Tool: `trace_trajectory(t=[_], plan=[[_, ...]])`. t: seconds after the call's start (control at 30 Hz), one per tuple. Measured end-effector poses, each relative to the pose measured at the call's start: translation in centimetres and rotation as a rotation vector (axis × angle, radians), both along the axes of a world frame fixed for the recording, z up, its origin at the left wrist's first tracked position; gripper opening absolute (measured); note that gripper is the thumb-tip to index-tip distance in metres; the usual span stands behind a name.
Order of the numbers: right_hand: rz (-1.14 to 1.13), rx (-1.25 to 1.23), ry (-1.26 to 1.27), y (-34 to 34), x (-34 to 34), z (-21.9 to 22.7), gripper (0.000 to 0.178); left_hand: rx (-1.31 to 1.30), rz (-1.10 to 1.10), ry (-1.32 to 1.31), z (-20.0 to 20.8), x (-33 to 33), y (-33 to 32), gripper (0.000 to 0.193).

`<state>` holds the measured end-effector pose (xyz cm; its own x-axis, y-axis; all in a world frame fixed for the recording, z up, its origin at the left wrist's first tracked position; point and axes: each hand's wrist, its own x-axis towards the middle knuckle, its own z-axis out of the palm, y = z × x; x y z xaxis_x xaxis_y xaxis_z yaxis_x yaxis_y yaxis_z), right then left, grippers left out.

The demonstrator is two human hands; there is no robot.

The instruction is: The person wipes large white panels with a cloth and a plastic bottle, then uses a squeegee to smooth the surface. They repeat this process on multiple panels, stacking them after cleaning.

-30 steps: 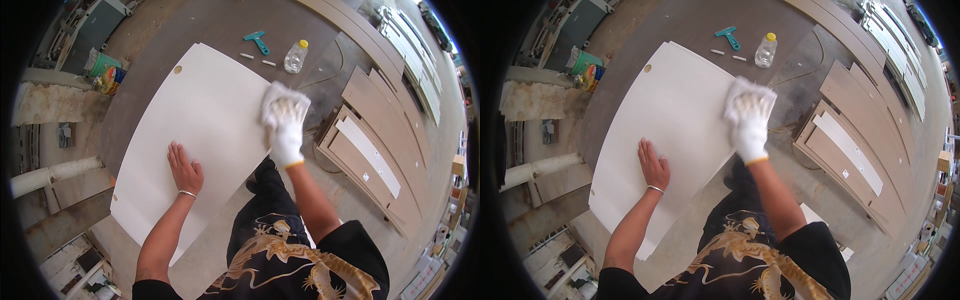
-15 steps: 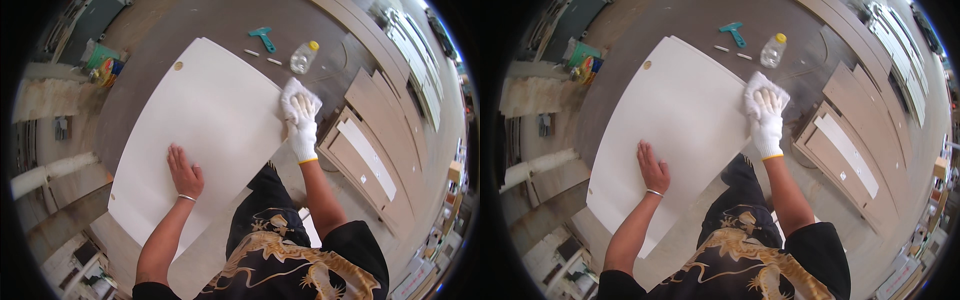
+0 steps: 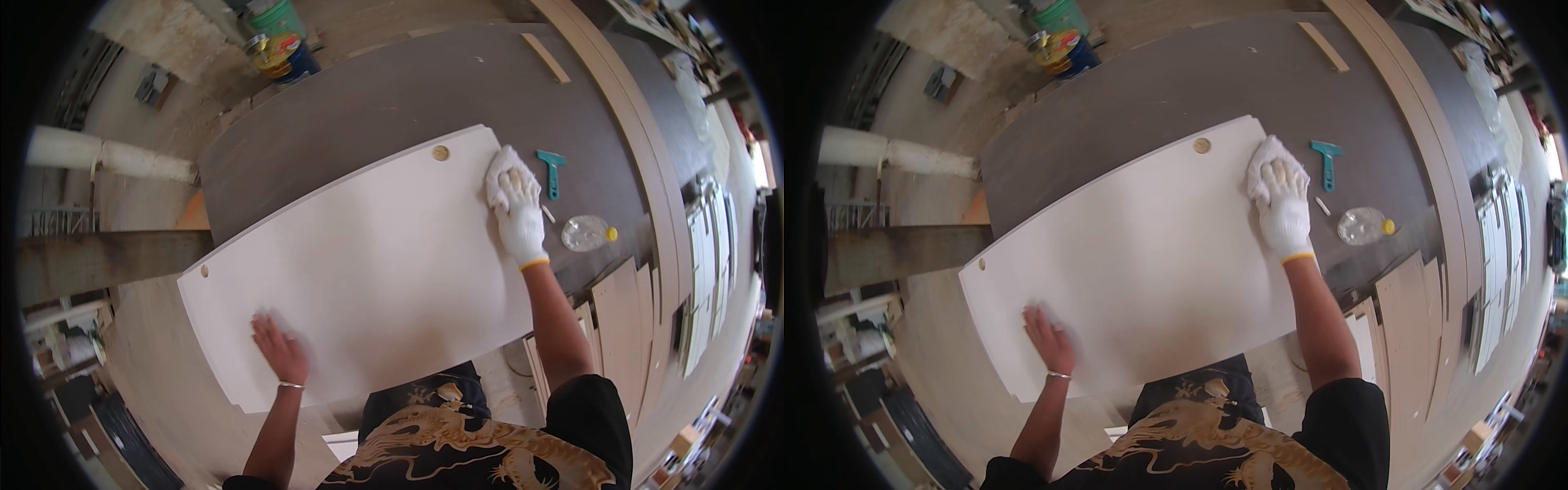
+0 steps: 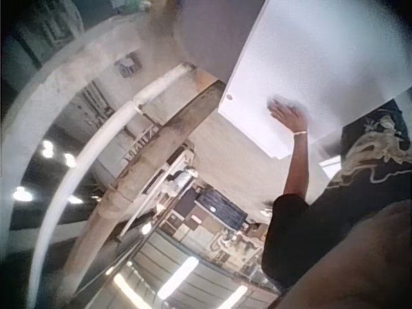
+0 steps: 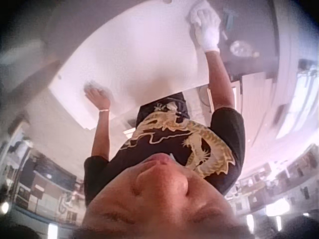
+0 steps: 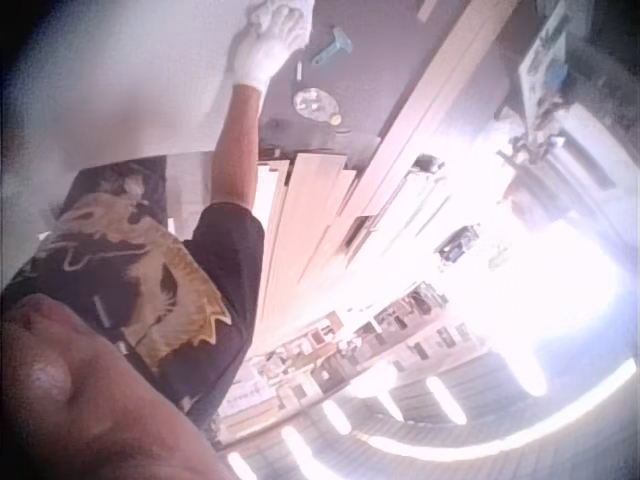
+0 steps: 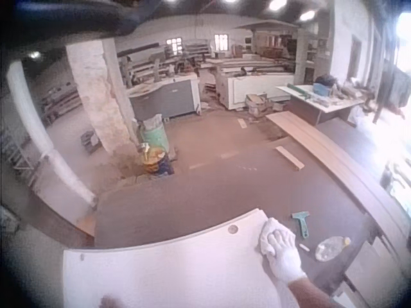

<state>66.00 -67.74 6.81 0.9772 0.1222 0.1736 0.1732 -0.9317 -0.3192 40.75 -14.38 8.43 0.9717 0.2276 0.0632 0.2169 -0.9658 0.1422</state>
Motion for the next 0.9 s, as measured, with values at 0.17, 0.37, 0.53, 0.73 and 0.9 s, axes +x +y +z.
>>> trace_trajectory(t=[0.17, 0.37, 0.53, 0.73, 0.9], plan=[[-0.123, 0.134, 0.036, 4.8, 10.2, 1.0, 0.054, 0.092, 0.049, 0.044, -0.2, -3.8, 4.5, 0.062], [0.227, 0.000, -0.058, 13.2, 9.2, 0.4, 0.040, 0.070, 0.073, 0.033, -0.4, -3.6, 4.0, 0.063], [0.534, 0.185, 0.002, 34.9, 3.2, -0.9, 0.028, 0.064, 0.069, 0.028, 0.3, -3.5, 3.9, 0.063], [0.478, 0.289, 0.070, 32.1, 3.3, 0.1, 0.033, 0.034, 0.088, 0.015, 0.4, -3.5, 3.6, 0.064], [0.255, -0.137, 0.131, 16.2, 9.9, -0.2, 0.054, -0.064, 0.155, 0.009, 0.9, -3.2, 3.2, 0.069]])
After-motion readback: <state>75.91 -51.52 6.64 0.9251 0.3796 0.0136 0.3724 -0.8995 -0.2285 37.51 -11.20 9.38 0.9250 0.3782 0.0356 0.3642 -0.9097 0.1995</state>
